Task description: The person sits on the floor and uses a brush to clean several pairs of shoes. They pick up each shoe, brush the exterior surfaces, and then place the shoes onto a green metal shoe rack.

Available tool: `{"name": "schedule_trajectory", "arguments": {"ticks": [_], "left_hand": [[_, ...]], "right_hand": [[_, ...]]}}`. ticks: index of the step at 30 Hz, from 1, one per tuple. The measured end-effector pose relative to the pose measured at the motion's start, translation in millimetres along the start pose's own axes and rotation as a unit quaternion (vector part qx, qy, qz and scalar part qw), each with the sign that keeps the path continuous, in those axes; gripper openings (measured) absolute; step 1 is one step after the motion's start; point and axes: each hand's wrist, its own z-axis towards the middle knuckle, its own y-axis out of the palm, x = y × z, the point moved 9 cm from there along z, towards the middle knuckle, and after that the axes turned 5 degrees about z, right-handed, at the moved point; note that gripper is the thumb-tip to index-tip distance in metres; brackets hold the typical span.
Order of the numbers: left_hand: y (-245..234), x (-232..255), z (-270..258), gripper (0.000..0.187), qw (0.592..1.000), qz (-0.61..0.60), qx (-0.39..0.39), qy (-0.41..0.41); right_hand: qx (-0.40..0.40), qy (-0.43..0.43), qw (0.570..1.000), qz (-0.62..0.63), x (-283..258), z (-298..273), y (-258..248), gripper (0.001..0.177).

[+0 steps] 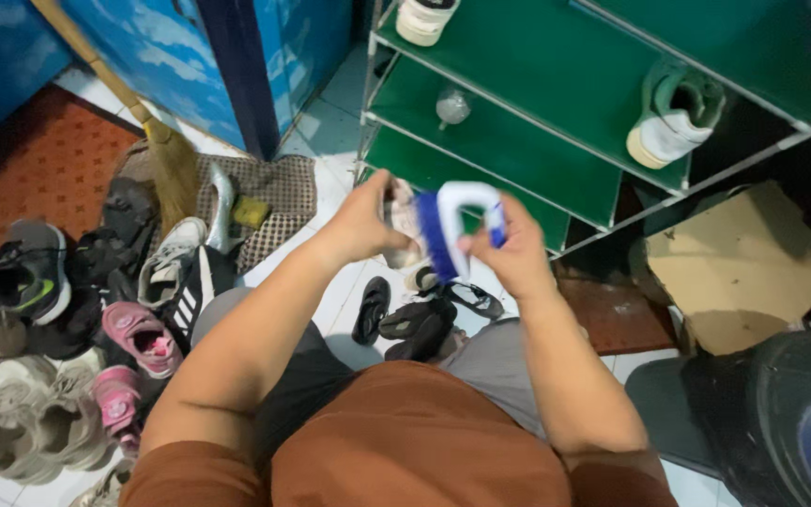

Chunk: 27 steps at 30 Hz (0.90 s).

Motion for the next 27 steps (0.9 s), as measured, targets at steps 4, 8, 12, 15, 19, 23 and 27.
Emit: {"name": "schedule_trajectory", "arguments": {"ticks": [4,8,12,15,19,23,27], "left_hand": [[0.9,23.5,-5.6,0.064,0.987,-0.141,-0.068,0.046],[-8.0,38.0,-21.8,0.064,0.933,-0.323,-0.136,0.080],[-0.9,43.5,-30.6,0.061,0.943,-0.276,-0.169,0.078],[3.4,52.0,-34.2,0.063,0.941,-0.282,-0.174,0.068],[-13.1,74.0,-42.9,0.064,0.934,-0.302,-0.162,0.097],[-19.1,100.0,-57.0,0.058,0.967,-0.032,-0.159,0.195],[22.0,117.5,-78.9,0.027,0.908,0.207,-0.209,0.297]], "right_hand": [[-0.004,0.041,0.993,-0.106,6.8,10.7,-5.8,0.055],[0.069,0.006,0.960,-0.270,8.6,13.5,-32.9,0.060],[0.117,0.017,0.992,0.047,13.8,4.9,-52.2,0.051],[-0.050,-0.065,0.996,0.034,-6.4,5.9,-24.1,0.065],[0.029,0.037,0.985,-0.167,6.4,17.3,-50.7,0.054],[0.120,0.058,0.975,-0.177,2.9,30.4,-79.1,0.046],[0.059,0.042,0.995,0.070,6.9,22.6,-64.4,0.051]]}}
